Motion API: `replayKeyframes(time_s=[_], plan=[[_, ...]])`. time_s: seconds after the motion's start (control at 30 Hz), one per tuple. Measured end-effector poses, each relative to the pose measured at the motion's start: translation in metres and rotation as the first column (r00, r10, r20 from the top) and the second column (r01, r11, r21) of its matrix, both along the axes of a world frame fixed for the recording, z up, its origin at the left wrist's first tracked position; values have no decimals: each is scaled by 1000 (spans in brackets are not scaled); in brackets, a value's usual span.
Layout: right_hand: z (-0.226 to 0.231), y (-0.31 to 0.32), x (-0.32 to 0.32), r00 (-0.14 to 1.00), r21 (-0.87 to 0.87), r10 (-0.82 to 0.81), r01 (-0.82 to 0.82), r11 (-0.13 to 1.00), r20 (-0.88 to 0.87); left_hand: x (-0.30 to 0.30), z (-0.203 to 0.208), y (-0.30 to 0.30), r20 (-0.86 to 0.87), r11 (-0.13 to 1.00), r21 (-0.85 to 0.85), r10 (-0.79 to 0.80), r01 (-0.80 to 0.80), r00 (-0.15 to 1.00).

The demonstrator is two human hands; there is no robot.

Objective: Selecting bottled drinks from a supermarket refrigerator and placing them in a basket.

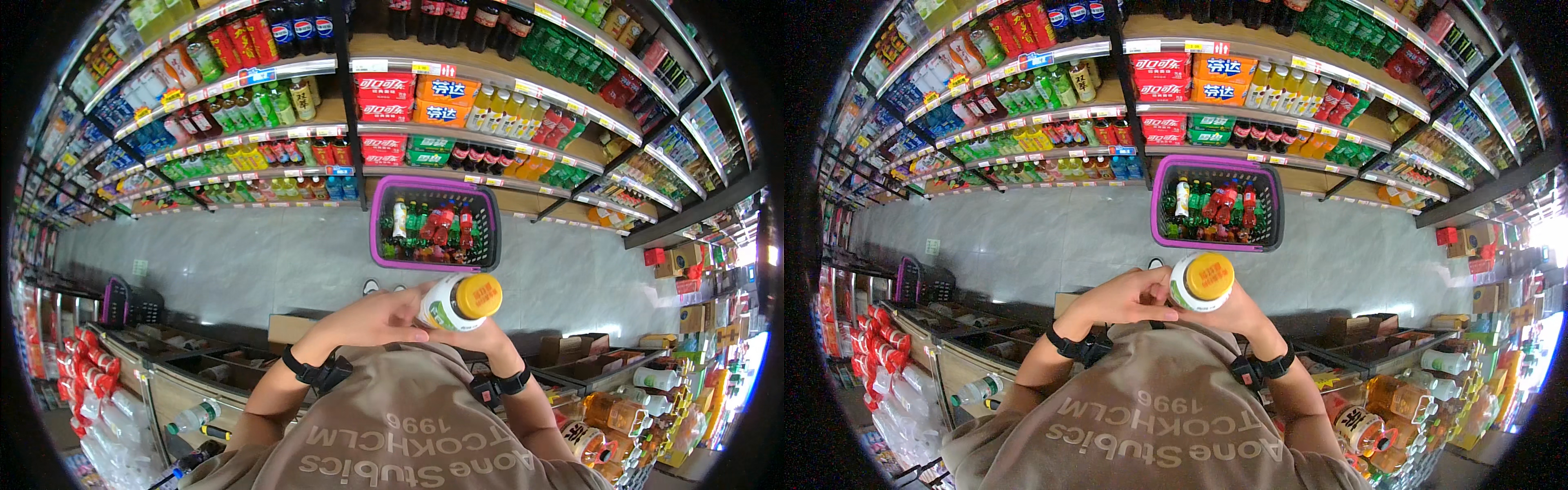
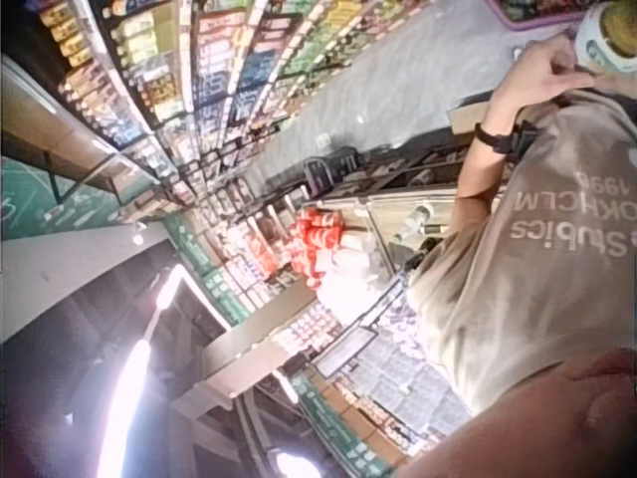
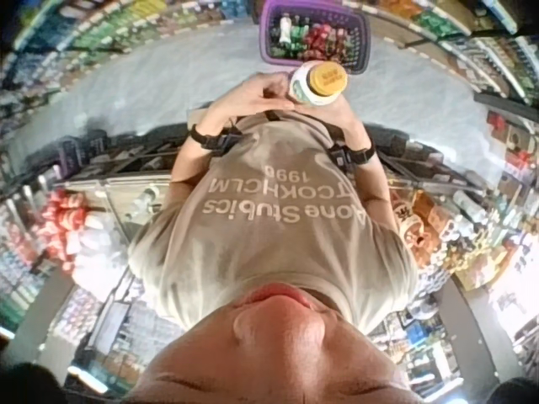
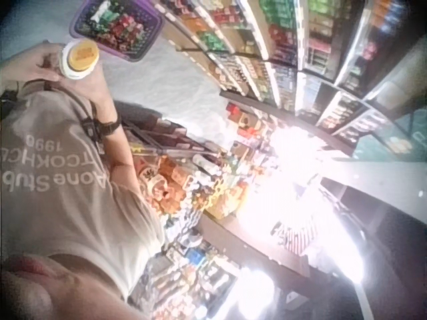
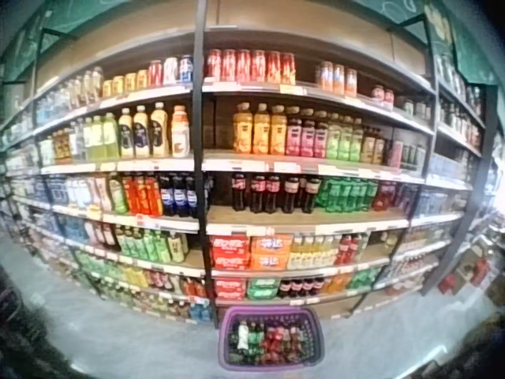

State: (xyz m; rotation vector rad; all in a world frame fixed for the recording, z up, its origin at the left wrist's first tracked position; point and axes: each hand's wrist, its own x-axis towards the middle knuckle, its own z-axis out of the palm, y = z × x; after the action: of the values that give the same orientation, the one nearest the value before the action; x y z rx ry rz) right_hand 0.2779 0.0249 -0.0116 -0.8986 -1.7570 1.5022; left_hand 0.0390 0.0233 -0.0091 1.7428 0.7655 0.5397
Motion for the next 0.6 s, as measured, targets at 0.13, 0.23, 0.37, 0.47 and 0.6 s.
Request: replayKeyframes(time_s=[0.13, 0.23, 0.37, 0.47, 0.6], plan=[[-9, -4, 6, 998, 13, 66, -66, 998, 20, 8, -3, -7, 360, 961, -244, 218, -134, 907], [-3, -4, -1, 995, 20, 94, -94, 995, -18, 21, 2, -9, 305, 975, -102, 217, -195, 927], [-2, 2, -4, 995, -21, 91, -92, 996, -45, 25, 7, -10, 194, 954, -94, 297, -283, 935], [2, 0, -6, 992, -70, 30, -38, 997, -121, 32, 16, -11, 231, 939, -119, 343, -323, 911], [-9, 7, -18, 997, 231, 25, -41, 972, 70, 30, 1, -8, 144, 928, 119, 337, -354, 930]])
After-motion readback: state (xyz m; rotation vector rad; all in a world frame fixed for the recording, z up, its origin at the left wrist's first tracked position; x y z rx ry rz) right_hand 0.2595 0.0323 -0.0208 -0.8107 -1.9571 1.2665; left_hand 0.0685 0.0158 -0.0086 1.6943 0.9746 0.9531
